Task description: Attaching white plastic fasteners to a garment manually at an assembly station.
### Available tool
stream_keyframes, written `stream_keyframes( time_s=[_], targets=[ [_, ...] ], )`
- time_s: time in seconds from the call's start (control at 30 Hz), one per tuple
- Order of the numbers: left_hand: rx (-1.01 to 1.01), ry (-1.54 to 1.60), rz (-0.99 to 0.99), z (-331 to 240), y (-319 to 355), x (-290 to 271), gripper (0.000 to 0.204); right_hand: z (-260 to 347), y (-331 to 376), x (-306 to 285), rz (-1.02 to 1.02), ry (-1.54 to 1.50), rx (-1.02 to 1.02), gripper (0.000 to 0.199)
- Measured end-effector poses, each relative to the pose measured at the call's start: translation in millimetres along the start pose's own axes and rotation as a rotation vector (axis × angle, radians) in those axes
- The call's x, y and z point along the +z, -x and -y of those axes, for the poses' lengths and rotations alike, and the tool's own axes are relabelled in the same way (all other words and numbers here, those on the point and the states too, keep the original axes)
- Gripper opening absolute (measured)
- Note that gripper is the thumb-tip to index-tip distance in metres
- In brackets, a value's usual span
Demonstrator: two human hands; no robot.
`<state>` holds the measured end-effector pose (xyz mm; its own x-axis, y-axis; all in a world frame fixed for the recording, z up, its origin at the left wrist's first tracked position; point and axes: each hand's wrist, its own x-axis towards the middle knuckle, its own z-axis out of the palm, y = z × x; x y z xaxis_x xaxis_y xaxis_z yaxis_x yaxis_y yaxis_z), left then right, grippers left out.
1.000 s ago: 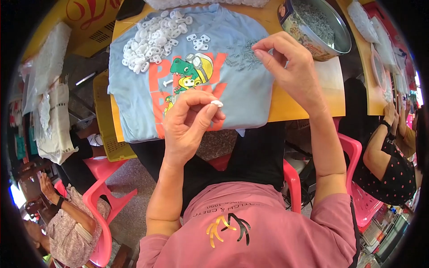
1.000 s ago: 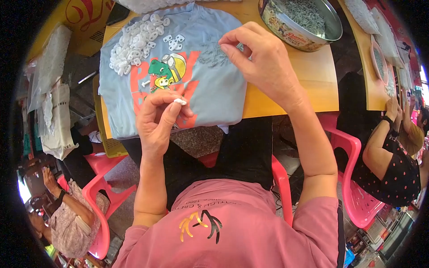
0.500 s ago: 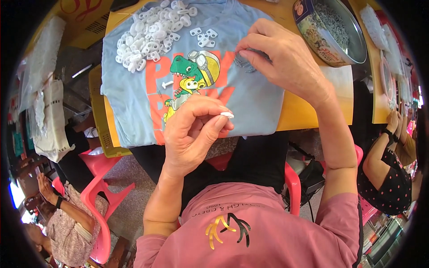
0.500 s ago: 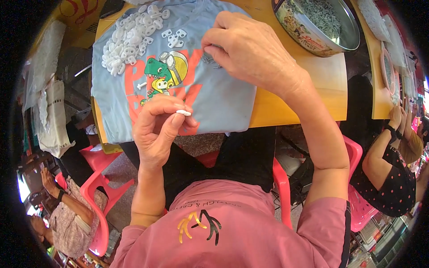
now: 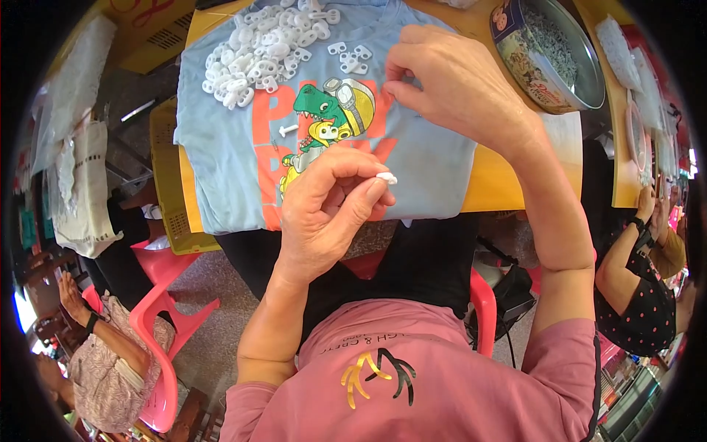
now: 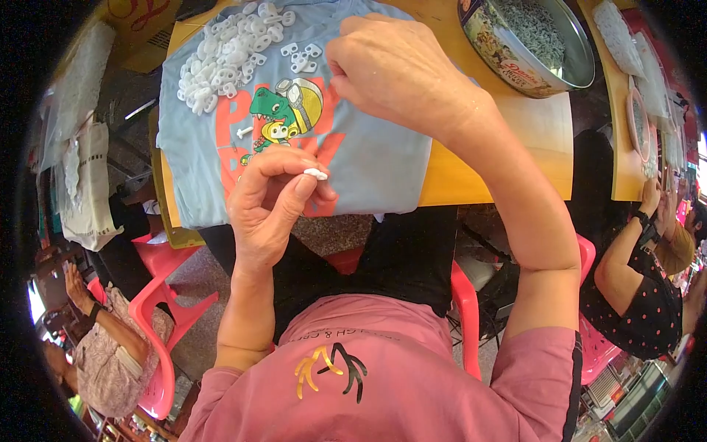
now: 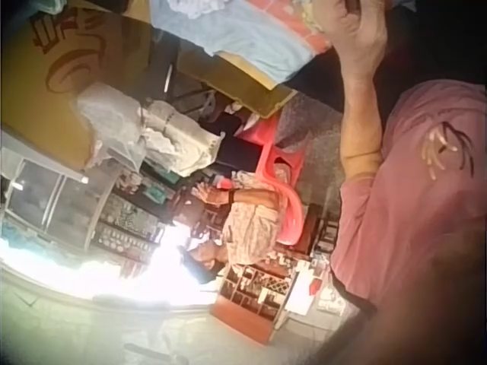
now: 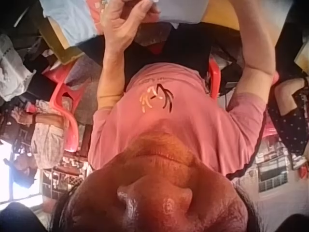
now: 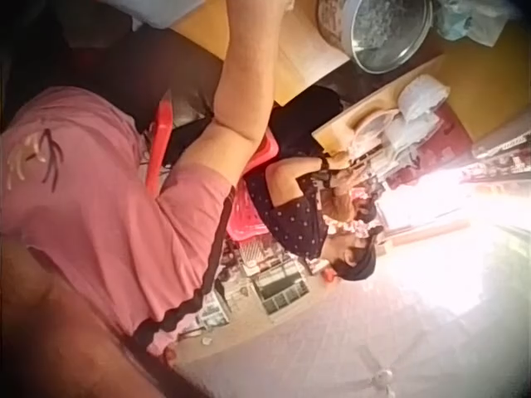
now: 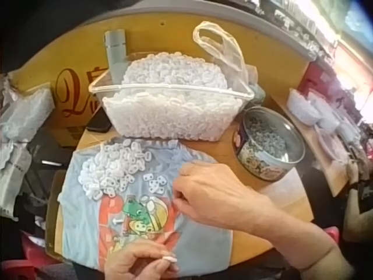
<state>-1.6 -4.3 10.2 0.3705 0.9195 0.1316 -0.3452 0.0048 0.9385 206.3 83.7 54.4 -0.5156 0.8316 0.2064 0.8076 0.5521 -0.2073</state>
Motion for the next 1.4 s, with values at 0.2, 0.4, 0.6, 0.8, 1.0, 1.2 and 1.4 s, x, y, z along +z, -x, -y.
stream_keyframes(
  time_s=[0.2, 0.4, 0.6, 0.8, 1.0, 1.2, 1.4],
  targets=[
    [-0.012, 0.045, -0.017, 0.8, -1.2, -0.2, 0.010, 3.2, -7.3, -2.0, 0.093, 0.058, 0.028, 0.011],
    [-0.039, 0.049, -0.035, -2.1, -0.8, -0.7, 0.009, 12.0, -9.7, -12.7, 0.082, -0.014, 0.015, 0.012],
    [-0.065, 0.078, -0.065, -2.4, 0.2, -3.6, 0.010, 23.7, -10.6, -55.6, 0.114, -0.385, 0.334, 0.023],
    [-0.037, 0.138, -0.097, 1.7, -2.5, -4.1, 0.011, 43.2, 35.5, -22.8, -0.095, -0.970, 0.294, 0.018],
    [-0.040, 0.142, -0.104, -0.3, -2.2, -3.3, 0.012, 71.0, 62.7, 6.4, -0.102, -1.250, 0.400, 0.019],
    [-0.029, 0.115, -0.101, 0.5, -1.4, -5.2, 0.012, 71.1, 65.1, 11.1, -0.206, -1.387, 0.444, 0.020],
    [-0.020, 0.089, -0.083, 1.0, -2.0, -5.1, 0.012, 67.9, 64.8, 21.8, -0.202, -1.416, 0.492, 0.020]
  ],
)
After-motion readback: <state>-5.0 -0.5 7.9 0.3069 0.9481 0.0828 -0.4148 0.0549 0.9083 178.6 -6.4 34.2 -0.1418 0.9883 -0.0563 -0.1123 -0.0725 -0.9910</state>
